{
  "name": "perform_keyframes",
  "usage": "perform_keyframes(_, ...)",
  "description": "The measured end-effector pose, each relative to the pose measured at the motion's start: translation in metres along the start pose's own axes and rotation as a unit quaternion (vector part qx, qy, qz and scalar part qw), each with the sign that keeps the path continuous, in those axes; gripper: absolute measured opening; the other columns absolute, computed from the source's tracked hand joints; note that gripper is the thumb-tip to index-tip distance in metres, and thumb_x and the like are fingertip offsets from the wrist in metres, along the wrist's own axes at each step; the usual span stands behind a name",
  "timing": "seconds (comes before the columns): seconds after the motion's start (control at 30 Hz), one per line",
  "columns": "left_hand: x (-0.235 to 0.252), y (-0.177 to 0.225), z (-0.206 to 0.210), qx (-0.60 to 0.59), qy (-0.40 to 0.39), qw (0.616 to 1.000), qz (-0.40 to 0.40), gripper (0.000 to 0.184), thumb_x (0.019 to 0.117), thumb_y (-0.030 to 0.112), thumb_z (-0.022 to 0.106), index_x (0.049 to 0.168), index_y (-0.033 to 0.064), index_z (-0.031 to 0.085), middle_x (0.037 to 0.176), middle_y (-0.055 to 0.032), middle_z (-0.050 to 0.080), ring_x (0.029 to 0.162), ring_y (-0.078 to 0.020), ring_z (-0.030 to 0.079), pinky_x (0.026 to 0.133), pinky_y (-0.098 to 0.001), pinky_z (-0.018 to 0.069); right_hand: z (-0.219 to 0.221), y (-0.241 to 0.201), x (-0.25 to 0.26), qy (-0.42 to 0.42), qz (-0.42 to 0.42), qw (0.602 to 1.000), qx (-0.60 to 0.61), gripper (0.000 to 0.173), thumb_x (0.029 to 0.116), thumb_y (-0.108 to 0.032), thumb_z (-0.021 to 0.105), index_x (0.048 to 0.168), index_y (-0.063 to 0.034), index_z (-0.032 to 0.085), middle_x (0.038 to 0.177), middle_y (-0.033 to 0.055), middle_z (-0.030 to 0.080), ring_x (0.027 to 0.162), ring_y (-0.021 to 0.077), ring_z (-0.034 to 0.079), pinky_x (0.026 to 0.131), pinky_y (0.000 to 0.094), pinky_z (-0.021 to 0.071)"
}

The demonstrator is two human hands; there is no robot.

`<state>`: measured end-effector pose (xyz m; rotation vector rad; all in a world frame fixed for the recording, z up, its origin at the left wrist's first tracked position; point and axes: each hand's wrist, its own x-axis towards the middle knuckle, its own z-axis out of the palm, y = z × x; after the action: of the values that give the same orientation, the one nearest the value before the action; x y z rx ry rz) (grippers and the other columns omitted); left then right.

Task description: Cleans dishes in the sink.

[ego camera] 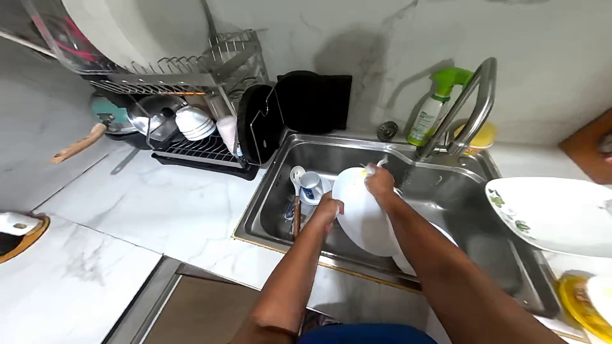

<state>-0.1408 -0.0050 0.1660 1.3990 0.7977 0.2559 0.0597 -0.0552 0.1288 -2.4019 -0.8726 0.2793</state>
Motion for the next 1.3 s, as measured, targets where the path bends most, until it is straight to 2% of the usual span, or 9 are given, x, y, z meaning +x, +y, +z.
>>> perform_keyframes(0.2,0.01,-0.002,0.015,-0.053,-0.048,0.997,-0.021,0.044,0.0837,-0.014,0.054,0.126,0.0,0.05,0.102,-0.0109,0.059,0.086,-0.016,0.06,0.072,-0.0335,0.0531,0.001,-0.045,-0.044,-0.032,-0.262,0.965,0.006,0.031,0.0897,-0.005,0.069,0.12,0.0026,0.071,0.127,0.0266,0.065,0.127,0.043,0.057,0.113,0.0565,0.0392)
perform_keyframes(0.4,0.002,-0.004,0.021,-0.053,-0.039,0.998,-0.014,0.047,0.083,-0.014,0.054,0.128,-0.0016,0.053,0.104,-0.0128,0.063,0.087,-0.0172,0.062,0.074,-0.0355,0.055,-0.034,0.01,-0.009,0.024,0.009,0.999,-0.032,0.03,0.0984,-0.015,0.062,0.124,-0.0005,0.069,0.122,0.03,0.067,0.116,0.049,0.063,0.097,0.068,0.048)
perform_keyframes(0.6,0.001,-0.006,0.025,-0.071,-0.089,0.993,-0.009,0.033,0.0868,-0.011,0.05,0.117,0.0017,0.053,0.088,-0.0057,0.06,0.072,-0.0113,0.06,0.062,-0.0283,0.053,-0.008,-0.023,-0.042,-0.019,-0.261,0.965,-0.025,0.029,0.0915,-0.003,0.065,0.119,0.0033,0.07,0.126,0.0262,0.065,0.125,0.0424,0.058,0.112,0.0562,0.0405)
perform_keyframes(0.73,-0.002,-0.006,0.022,-0.085,-0.073,0.994,0.002,0.041,0.0869,-0.011,0.051,0.126,0.0007,0.053,0.096,-0.0085,0.064,0.078,-0.0132,0.063,0.066,-0.0305,0.0553,-0.027,0.022,-0.011,0.014,-0.031,0.998,-0.047,0.033,0.097,-0.012,0.062,0.128,-0.0028,0.067,0.126,0.0274,0.066,0.121,0.0461,0.062,0.102,0.0655,0.0466)
perform_keyframes(0.8,-0.003,-0.005,0.021,-0.082,-0.07,0.994,-0.028,0.038,0.0889,-0.007,0.051,0.126,0.0011,0.052,0.096,-0.0095,0.062,0.079,-0.0152,0.062,0.066,-0.0324,0.0539,-0.037,0.009,-0.016,-0.014,-0.015,0.998,-0.059,0.032,0.0959,-0.013,0.063,0.126,-0.0021,0.069,0.124,0.0272,0.067,0.121,0.0456,0.062,0.102,0.0648,0.0465)
perform_keyframes(1.0,0.005,-0.003,0.019,-0.083,-0.057,0.995,-0.016,0.035,0.0858,-0.012,0.052,0.119,0.001,0.052,0.094,-0.0089,0.06,0.077,-0.0144,0.06,0.066,-0.0313,0.0534,-0.01,-0.032,-0.042,-0.025,-0.367,0.927,-0.078,0.024,0.0928,-0.012,0.067,0.112,-0.0004,0.074,0.115,0.0236,0.069,0.117,0.041,0.063,0.106,0.0569,0.0444)
perform_keyframes(1.1,0.002,-0.007,0.025,-0.103,-0.059,0.993,0.01,0.044,0.0834,-0.014,0.052,0.126,-0.0011,0.053,0.1,-0.0119,0.065,0.082,-0.0161,0.066,0.069,-0.0339,0.0578,-0.019,0.005,-0.021,0.033,-0.222,0.974,-0.042,0.031,0.095,-0.007,0.064,0.125,-0.0002,0.07,0.129,0.0252,0.065,0.125,0.0425,0.059,0.11,0.0587,0.0429)
perform_keyframes(1.2,-0.004,-0.004,0.027,-0.105,-0.058,0.993,-0.001,0.043,0.0836,-0.014,0.051,0.124,-0.0007,0.053,0.099,-0.0114,0.064,0.081,-0.0163,0.065,0.069,-0.0339,0.0569,-0.038,0.004,-0.013,0.044,-0.052,0.995,-0.077,0.025,0.0965,-0.012,0.063,0.117,0.0009,0.071,0.118,0.027,0.069,0.114,0.0459,0.066,0.096,0.0651,0.0502)
perform_keyframes(1.3,-0.003,-0.001,0.026,-0.097,-0.075,0.992,-0.027,0.036,0.0851,-0.013,0.051,0.118,0.0007,0.05,0.093,-0.01,0.061,0.076,-0.015,0.062,0.065,-0.0315,0.055,-0.031,-0.033,-0.041,-0.032,-0.176,0.981,-0.075,0.028,0.0953,-0.009,0.062,0.12,0.0009,0.072,0.123,0.0246,0.068,0.123,0.0409,0.061,0.111,0.0568,0.0418)
